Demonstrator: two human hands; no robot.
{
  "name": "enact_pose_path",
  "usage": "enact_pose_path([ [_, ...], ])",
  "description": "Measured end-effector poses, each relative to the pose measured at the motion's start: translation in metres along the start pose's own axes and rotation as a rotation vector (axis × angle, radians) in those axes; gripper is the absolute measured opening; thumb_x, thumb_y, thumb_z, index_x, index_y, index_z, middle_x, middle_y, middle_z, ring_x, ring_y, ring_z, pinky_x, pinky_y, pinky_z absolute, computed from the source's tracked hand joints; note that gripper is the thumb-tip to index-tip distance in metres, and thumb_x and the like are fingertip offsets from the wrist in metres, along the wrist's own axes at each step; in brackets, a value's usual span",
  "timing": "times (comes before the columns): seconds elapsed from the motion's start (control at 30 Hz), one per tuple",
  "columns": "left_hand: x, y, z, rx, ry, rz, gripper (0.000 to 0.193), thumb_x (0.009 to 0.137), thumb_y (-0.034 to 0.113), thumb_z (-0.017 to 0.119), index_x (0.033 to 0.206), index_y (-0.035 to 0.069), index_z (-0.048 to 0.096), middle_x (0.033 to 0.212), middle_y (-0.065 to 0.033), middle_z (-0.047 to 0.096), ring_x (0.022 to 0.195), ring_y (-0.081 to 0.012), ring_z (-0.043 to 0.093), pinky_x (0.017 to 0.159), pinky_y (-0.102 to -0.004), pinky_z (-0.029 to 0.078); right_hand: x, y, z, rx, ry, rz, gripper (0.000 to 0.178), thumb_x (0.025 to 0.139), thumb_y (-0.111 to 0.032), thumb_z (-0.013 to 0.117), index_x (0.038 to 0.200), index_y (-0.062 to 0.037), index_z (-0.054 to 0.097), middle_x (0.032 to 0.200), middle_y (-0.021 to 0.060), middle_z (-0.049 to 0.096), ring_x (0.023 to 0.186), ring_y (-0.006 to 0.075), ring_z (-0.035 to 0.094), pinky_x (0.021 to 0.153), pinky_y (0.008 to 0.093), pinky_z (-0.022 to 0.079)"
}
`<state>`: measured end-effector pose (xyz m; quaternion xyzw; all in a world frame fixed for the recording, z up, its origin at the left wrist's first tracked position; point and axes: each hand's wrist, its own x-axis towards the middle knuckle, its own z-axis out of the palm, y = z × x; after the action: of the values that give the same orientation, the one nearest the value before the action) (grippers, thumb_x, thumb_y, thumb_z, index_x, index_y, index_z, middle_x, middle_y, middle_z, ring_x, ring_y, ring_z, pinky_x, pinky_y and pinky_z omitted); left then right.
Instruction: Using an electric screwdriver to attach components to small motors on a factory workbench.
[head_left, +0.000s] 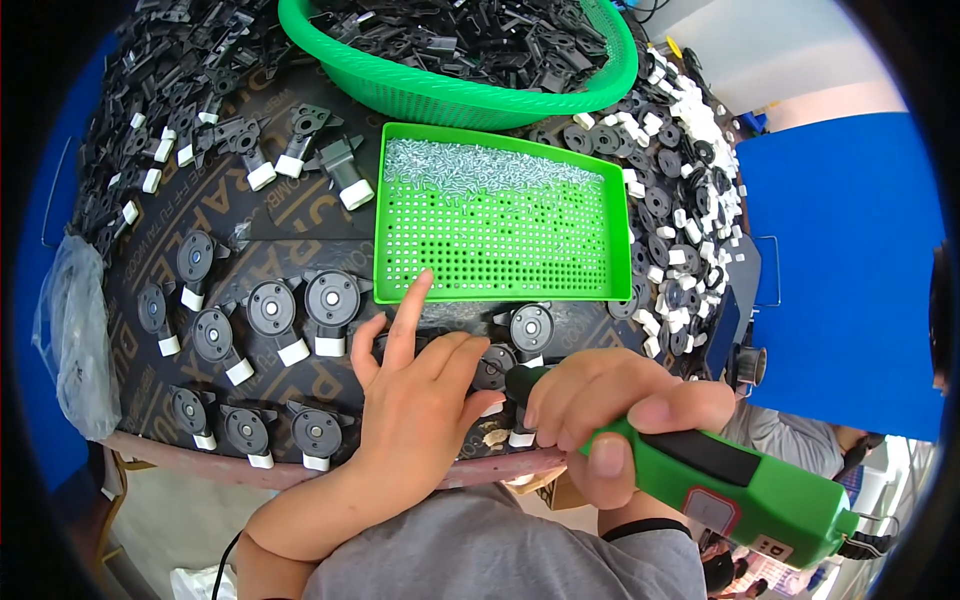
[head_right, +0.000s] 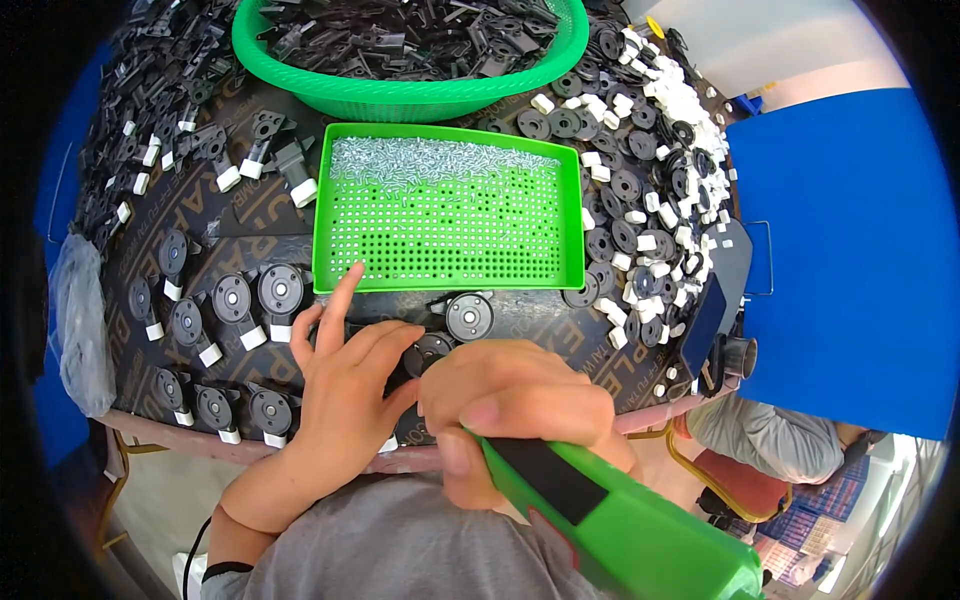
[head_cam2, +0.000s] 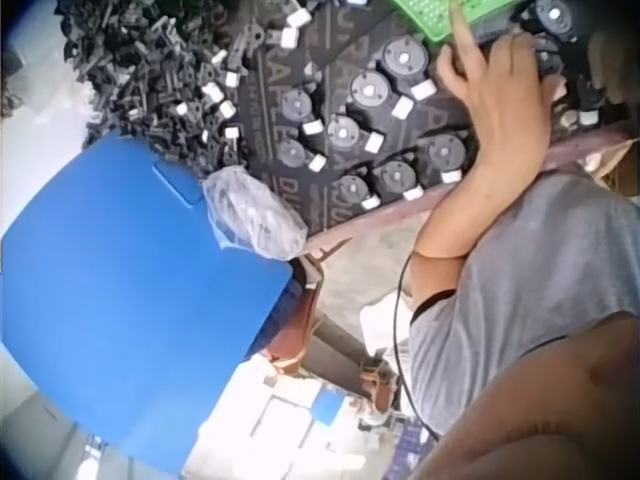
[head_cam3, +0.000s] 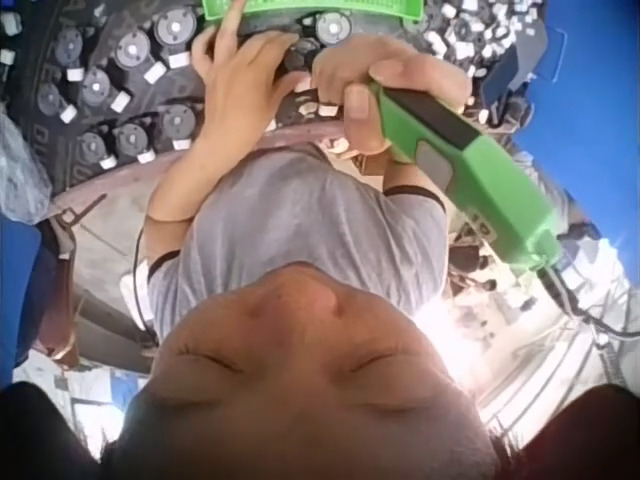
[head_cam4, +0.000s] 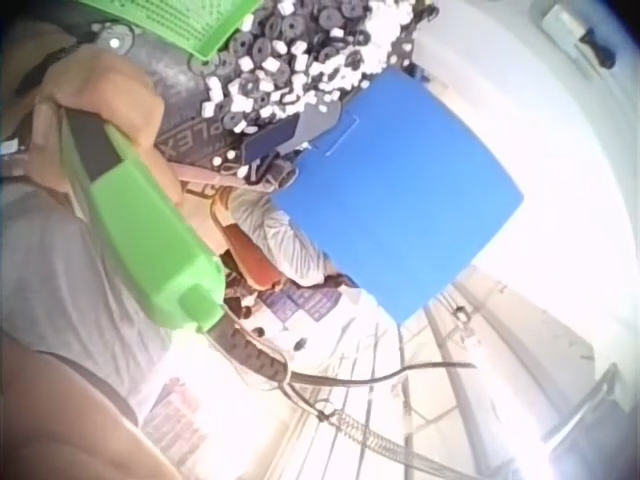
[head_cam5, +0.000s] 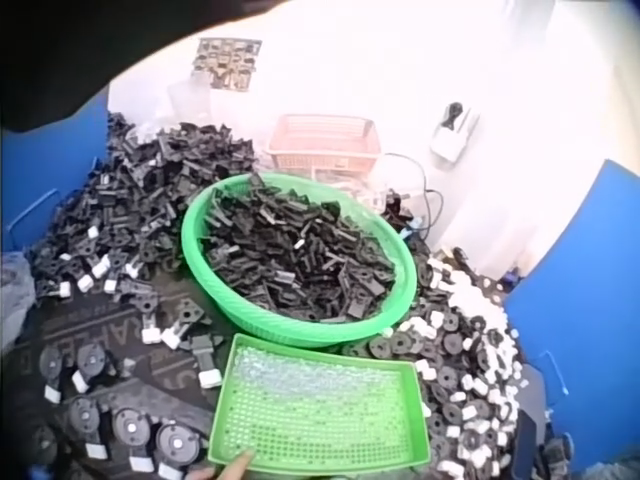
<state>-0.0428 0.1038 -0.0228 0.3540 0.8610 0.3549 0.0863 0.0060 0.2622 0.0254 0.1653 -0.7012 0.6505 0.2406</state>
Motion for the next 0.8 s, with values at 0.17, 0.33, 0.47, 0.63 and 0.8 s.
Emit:
enact_pose_path([
  [0.17, 0.001, 0.002, 0.001, 0.018, 0.021, 0.010, 0.046, 0.072, 0.020, 0.082, 0.113, 0.007, 0.067, 0.112, -0.0054, 0.066, 0.144, -0.0326, 0.034, 0.109, -0.0579, 0.021, 0.012, 0.003, -0.005, -0.046, -0.136, 0.040, 0.032, 0.096, -0.009, 0.062, 0.110, -0.0124, 0.035, 0.070, 0.0117, 0.058, 0.055, 0.0236, 0.058, 0.053, 0.0413, 0.054],
  [0.33, 0.002, 0.002, 0.003, 0.029, 0.045, 0.007, 0.045, 0.070, 0.019, 0.082, 0.111, 0.007, 0.068, 0.108, -0.0047, 0.067, 0.142, -0.0296, 0.039, 0.110, -0.0559, 0.021, 0.010, 0.004, 0.004, -0.075, -0.081, 0.062, 0.031, 0.096, -0.008, 0.060, 0.113, -0.0139, 0.035, 0.068, 0.0110, 0.057, 0.055, 0.0220, 0.057, 0.054, 0.0411, 0.054],
  [0.47, 0.000, 0.001, 0.005, 0.032, 0.054, 0.005, 0.045, 0.069, 0.020, 0.083, 0.109, 0.006, 0.068, 0.107, -0.0046, 0.067, 0.142, -0.0284, 0.039, 0.112, -0.0553, 0.020, 0.008, 0.004, 0.004, -0.076, 0.085, 0.118, 0.031, 0.096, -0.011, 0.062, 0.115, -0.0147, 0.037, 0.068, 0.0085, 0.056, 0.055, 0.0208, 0.057, 0.053, 0.0373, 0.053],
  [0.63, 0.000, 0.003, 0.004, 0.031, 0.057, 0.018, 0.046, 0.069, 0.023, 0.083, 0.109, 0.006, 0.069, 0.107, -0.0052, 0.068, 0.141, -0.0305, 0.039, 0.111, -0.0589, 0.020, 0.029, 0.010, -0.022, -0.100, 0.330, -0.109, 0.022, 0.099, -0.016, 0.054, 0.118, -0.0140, 0.044, 0.065, 0.0045, 0.048, 0.050, 0.0167, 0.048, 0.046, 0.0331, 0.046],
  [0.8, -0.001, 0.002, 0.000, 0.022, 0.012, 0.038, 0.044, 0.077, 0.024, 0.080, 0.114, 0.004, 0.067, 0.115, -0.0071, 0.065, 0.142, -0.0347, 0.036, 0.110, -0.0612, 0.019, 0.036, 0.054, -0.039, -0.168, 0.474, -0.069, 0.029, 0.095, -0.010, 0.056, 0.120, -0.0102, 0.040, 0.065, 0.0054, 0.048, 0.049, 0.0161, 0.047, 0.047, 0.0324, 0.046],
])
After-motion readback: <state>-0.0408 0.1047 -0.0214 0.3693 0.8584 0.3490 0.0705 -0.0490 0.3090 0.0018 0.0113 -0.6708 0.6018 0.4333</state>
